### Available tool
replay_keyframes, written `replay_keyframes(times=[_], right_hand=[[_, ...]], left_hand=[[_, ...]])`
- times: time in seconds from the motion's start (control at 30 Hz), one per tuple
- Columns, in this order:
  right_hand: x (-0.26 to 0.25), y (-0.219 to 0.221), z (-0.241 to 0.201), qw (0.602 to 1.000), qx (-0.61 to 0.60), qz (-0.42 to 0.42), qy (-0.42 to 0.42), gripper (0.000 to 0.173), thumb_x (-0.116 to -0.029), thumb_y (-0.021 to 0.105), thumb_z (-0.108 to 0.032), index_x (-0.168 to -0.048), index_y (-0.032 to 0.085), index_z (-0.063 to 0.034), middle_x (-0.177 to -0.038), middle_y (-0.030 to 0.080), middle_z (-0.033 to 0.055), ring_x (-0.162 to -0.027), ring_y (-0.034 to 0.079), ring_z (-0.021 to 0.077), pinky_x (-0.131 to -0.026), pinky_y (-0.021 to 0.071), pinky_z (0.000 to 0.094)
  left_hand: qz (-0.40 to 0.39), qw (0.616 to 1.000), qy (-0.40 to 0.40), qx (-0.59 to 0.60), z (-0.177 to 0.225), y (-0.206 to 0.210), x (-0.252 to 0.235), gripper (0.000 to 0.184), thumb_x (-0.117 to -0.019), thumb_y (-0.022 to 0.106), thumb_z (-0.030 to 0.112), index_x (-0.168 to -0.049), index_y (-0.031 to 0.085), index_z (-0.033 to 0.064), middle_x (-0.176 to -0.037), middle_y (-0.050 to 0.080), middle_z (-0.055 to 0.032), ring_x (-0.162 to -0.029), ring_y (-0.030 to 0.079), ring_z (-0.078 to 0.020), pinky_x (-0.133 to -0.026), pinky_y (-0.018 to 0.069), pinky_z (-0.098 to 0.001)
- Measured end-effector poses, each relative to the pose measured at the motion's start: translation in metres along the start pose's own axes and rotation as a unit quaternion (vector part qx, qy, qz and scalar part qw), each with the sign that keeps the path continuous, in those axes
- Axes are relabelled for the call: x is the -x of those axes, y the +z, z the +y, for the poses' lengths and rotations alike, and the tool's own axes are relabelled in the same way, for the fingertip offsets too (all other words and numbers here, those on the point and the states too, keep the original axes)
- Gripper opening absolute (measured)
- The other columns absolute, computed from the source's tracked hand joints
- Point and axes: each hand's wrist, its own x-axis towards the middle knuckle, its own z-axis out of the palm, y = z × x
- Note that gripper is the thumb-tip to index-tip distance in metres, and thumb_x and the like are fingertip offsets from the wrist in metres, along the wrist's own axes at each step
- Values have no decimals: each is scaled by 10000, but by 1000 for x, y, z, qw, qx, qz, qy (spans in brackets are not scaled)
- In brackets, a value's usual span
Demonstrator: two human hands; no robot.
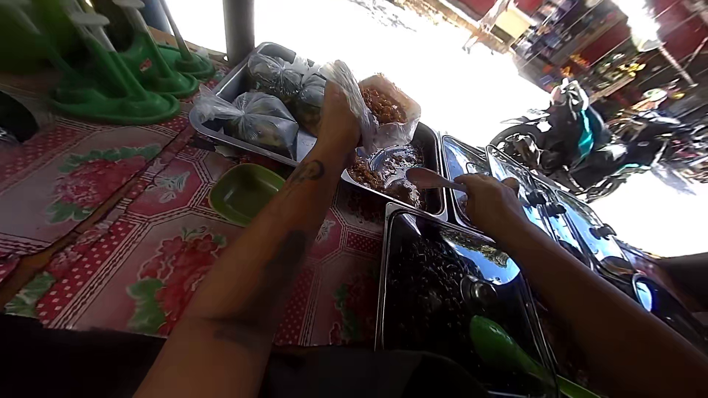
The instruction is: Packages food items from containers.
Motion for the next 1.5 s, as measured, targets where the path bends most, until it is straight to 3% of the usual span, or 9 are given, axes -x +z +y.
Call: replay_keyframes(times=[0.13,0.33,0.57,0.8,0.97,1.17,1.27,1.4,1.5], right_hand=[[-2,-12,-2,989,-40,-100,103,291,-1012,534,-43,-1252,699,-46,-1225,672,247,-1187,614,452,-1008,421,673],[-18,3,-19,968,-184,-166,30,205,-1026,602,-59,-1190,711,-4,-1014,712,198,-912,676,325,-865,525,536],[-53,22,-53,925,-335,-180,-16,168,-997,647,-42,-1152,709,-22,-831,680,93,-653,596,147,-631,522,325],[-50,25,-50,835,-502,-216,66,171,-1008,576,13,-1154,663,-10,-841,647,32,-631,545,63,-579,472,210],[-54,9,-25,817,-544,-159,105,209,-1020,540,23,-1213,619,8,-822,615,45,-619,545,80,-589,491,230],[-60,-42,12,874,-462,-87,121,216,-1037,562,-77,-1215,684,-61,-805,620,19,-572,452,55,-509,364,205],[-59,-69,13,883,-454,-59,108,206,-1021,577,-46,-1187,696,-64,-808,640,11,-589,498,48,-540,418,199],[-48,-91,-10,909,-412,-23,58,190,-966,638,11,-1139,698,-40,-841,654,47,-642,542,65,-620,481,224],[-40,-99,-35,966,-249,62,-3,130,-999,665,-88,-1101,741,-60,-928,715,97,-782,651,167,-746,543,388]], left_hand=[[-7,1000,27,12,1,0,-3,427,-1095,341,122,-1518,282,135,-1276,529,-107,-1090,586,-153,-875,542,-344],[-3,999,33,19,-4,-5,-9,442,-1105,315,128,-1542,251,143,-1356,505,-122,-1167,571,-170,-928,536,-365],[10,999,29,23,0,-7,-10,393,-1097,338,100,-1487,298,135,-1249,537,-107,-1069,597,-155,-863,549,-338],[8,999,30,-9,-3,-9,-10,445,-1092,358,100,-1526,267,129,-1314,524,-121,-1116,588,-158,-898,544,-347],[22,999,16,-29,-5,-10,-9,435,-1097,361,133,-1524,282,145,-1285,541,-112,-1087,593,-152,-880,541,-351],[14,997,49,-59,-21,-9,-11,402,-1065,446,93,-1457,362,61,-1262,567,-119,-1102,594,-124,-929,530,-317],[16,997,26,-71,-28,-3,-8,362,-1102,373,138,-1454,391,55,-1266,565,-126,-1104,583,-125,-936,512,-317],[-20,994,9,-111,-34,4,1,428,-1066,425,49,-1487,354,22,-1320,545,-140,-1144,563,-115,-981,484,-293],[-46,991,41,-115,-37,5,16,406,-1075,433,89,-1463,369,-15,-1274,567,-174,-1094,596,-140,-917,521,-296]])
